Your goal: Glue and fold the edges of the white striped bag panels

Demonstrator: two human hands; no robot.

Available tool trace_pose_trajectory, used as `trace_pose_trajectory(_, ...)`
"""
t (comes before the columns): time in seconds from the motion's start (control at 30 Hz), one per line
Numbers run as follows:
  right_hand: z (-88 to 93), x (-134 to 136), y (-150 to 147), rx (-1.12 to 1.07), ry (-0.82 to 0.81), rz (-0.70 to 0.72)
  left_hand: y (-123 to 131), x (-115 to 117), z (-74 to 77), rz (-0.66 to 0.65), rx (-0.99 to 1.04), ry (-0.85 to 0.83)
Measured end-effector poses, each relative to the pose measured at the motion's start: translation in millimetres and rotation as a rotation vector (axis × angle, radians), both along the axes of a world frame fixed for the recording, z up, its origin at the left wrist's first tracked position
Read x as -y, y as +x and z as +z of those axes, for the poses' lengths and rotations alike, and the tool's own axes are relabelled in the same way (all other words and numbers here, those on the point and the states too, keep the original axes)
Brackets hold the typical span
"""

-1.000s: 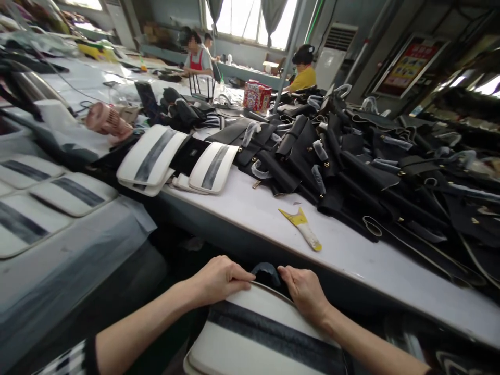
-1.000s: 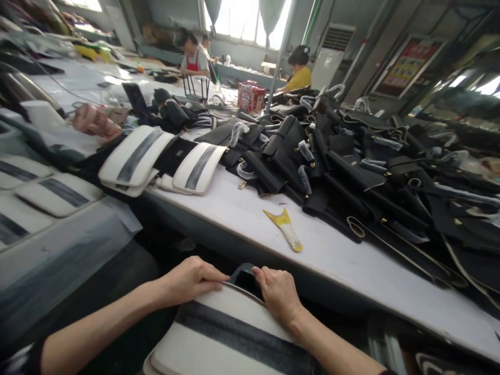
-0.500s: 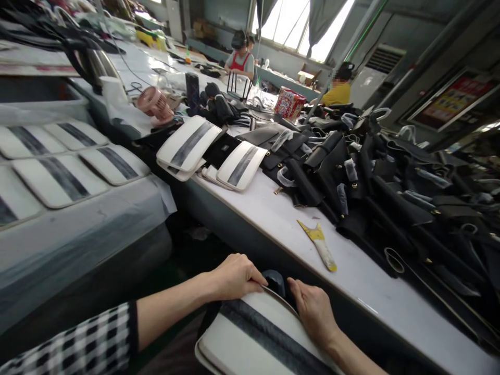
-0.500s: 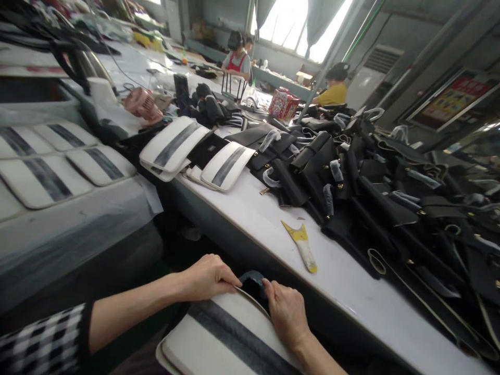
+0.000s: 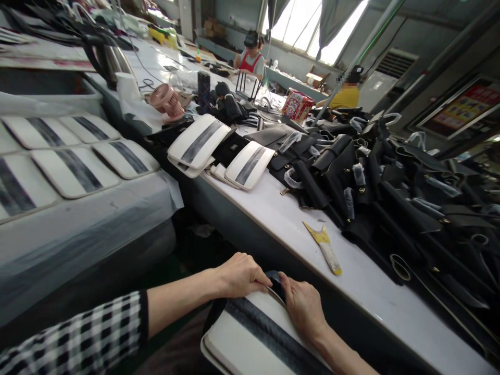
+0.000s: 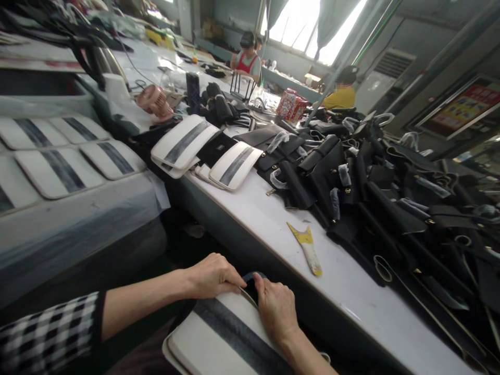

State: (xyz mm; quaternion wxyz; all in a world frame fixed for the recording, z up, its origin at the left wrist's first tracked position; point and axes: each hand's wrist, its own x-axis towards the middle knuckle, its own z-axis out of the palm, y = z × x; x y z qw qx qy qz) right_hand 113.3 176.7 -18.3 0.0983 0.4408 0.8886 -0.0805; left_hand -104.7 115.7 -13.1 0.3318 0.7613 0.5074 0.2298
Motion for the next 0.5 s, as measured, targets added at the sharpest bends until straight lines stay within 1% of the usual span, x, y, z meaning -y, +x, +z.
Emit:
trace_pose_trajectory(0.17, 7.1, 5.3, -24.3, 0.004, -0.015, -0.001, -0.6, 0.0, 9.6, 0.029, -0.049, -0.023)
trace_pose_trajectory(0.27, 8.3, 7.3, -35.7, 0.011, -0.011, -0.007, 0.0, 0.3, 13.5, 0.059, -0.050, -0.040)
trace_pose_trajectory(0.4, 5.7, 8.1, -43.6, 0.026, -0.012, 0.014, 0.6, -1.2, 14.1, 0.084, -0.010, -0.091)
trace_pose_trajectory(0.5, 3.7, 7.7, -44.0, 0.026, -0.022, 0.039, -2.5, -7.7, 11.2, 0.066, 0.063, -0.175)
